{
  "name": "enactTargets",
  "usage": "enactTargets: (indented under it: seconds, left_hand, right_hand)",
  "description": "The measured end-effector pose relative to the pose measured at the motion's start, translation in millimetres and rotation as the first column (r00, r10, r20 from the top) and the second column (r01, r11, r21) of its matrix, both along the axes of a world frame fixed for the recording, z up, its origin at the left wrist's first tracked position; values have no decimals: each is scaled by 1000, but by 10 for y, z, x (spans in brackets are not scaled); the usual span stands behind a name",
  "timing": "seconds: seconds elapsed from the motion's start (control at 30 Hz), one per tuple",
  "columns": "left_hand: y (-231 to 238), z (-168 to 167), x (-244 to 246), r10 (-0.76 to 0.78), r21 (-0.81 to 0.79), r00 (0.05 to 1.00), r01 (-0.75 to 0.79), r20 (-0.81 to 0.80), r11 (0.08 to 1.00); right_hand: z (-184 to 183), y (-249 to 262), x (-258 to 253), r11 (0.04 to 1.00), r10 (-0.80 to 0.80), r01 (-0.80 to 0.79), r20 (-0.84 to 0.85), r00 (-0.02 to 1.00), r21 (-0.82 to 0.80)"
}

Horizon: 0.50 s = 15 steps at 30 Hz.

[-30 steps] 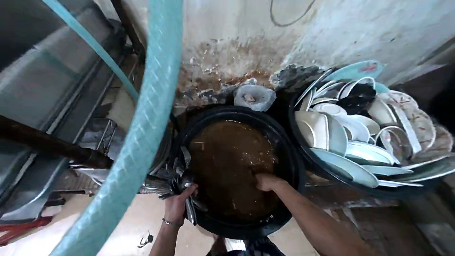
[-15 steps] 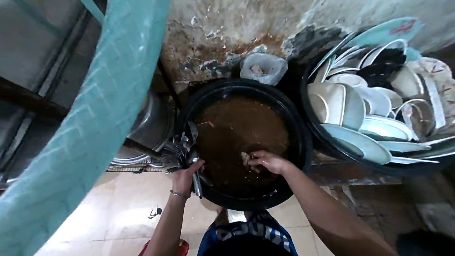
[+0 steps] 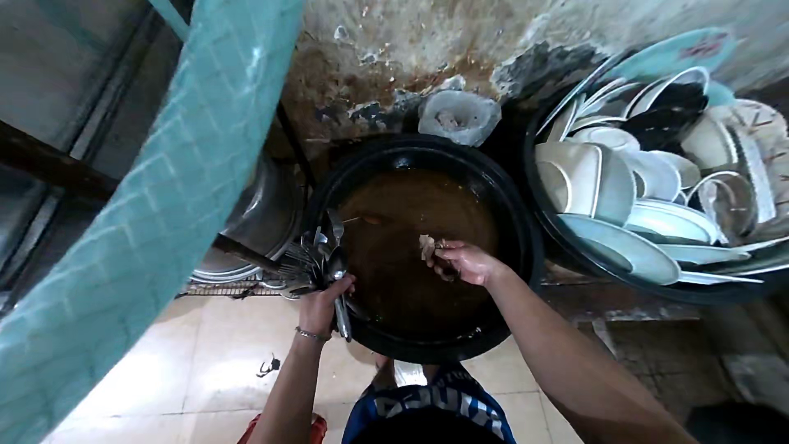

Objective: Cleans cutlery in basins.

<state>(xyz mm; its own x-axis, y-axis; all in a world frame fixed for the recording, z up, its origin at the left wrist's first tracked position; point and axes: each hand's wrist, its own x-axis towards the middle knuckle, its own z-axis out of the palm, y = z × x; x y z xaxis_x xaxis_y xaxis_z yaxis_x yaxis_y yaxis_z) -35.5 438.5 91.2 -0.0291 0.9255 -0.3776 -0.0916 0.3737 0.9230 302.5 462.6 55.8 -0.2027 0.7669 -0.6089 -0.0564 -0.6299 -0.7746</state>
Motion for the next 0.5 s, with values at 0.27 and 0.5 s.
enactTargets:
  seconds: [0.27,0.5]
  left_hand:
    - [3,-27,-9,0,4,1000,0,3,1000]
    - [8,-6,10,4,17,1000,-5,24,1000]
  right_hand:
    - [3,15,-22,987,-162,163,-142,977,-4]
    - [13,28,-7,985,-148,161,-177,973,63]
